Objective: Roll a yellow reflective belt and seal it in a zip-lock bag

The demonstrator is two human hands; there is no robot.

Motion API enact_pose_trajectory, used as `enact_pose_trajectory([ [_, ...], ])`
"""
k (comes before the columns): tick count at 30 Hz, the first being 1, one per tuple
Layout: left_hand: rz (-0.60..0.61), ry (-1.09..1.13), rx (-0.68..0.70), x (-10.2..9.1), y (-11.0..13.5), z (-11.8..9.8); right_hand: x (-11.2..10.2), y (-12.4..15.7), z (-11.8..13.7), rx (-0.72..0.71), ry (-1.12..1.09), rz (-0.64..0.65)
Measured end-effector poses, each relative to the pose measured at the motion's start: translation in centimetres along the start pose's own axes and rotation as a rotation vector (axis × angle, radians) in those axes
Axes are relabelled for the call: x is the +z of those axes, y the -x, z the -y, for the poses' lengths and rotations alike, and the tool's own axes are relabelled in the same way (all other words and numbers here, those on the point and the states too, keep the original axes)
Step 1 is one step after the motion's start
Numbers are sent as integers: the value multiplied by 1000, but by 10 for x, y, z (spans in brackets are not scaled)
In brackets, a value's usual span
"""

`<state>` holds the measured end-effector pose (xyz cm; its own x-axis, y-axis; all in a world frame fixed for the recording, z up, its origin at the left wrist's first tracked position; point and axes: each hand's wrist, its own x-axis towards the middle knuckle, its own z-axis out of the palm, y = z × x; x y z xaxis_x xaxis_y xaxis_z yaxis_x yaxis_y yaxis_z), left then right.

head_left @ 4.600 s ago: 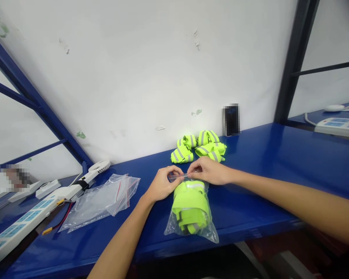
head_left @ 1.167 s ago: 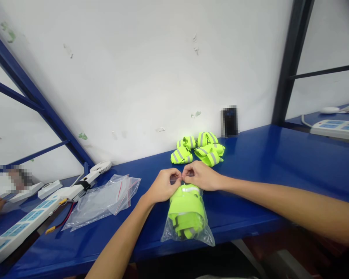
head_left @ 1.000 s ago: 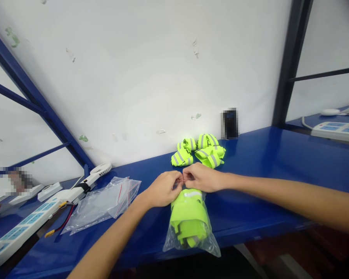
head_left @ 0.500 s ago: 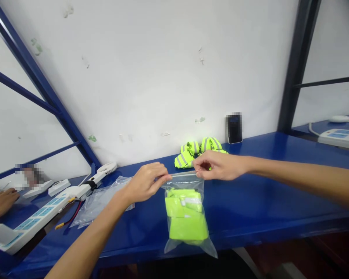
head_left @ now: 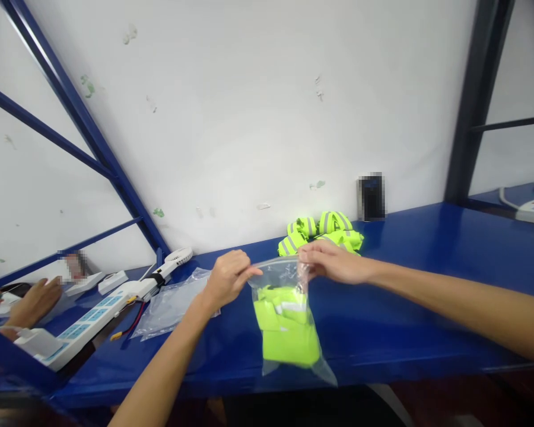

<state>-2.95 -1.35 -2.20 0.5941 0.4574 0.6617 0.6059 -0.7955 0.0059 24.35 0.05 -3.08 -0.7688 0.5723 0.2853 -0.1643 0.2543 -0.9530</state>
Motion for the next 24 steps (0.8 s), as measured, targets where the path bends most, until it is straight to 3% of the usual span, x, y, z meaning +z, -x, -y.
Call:
enact_pose_trajectory([
  [3,-161,179,-245,-33,6,21,20,-45,-8,-76,-294,-125],
  [7,-611,224,-406,-74,17,47,42,-123,-10,-208,-423,-281],
  [8,-679,220,-428,-80,20,52,45,-141,-12,-204,-385,-344],
  [10,-709,188,-486,-88,28,58,46,-169,-19,11,-153,-412],
  [12,-597,119,-574,-90,37,61,41,-181,-31,151,-42,-347],
  [14,-365,34,-667,-85,49,61,33,-176,-41,260,143,-297],
  [17,50,-28,-669,-71,72,51,18,-139,-43,274,365,-284],
  [19,237,-33,-621,-62,89,39,8,-104,-34,226,496,-285],
  [20,308,-37,-612,-59,97,34,3,-85,-28,185,588,-286],
  [21,352,-40,-612,-57,104,28,-3,-67,-23,96,840,-240],
  [24,387,-31,-612,-56,115,20,-20,-26,-16,1,1290,-206],
])
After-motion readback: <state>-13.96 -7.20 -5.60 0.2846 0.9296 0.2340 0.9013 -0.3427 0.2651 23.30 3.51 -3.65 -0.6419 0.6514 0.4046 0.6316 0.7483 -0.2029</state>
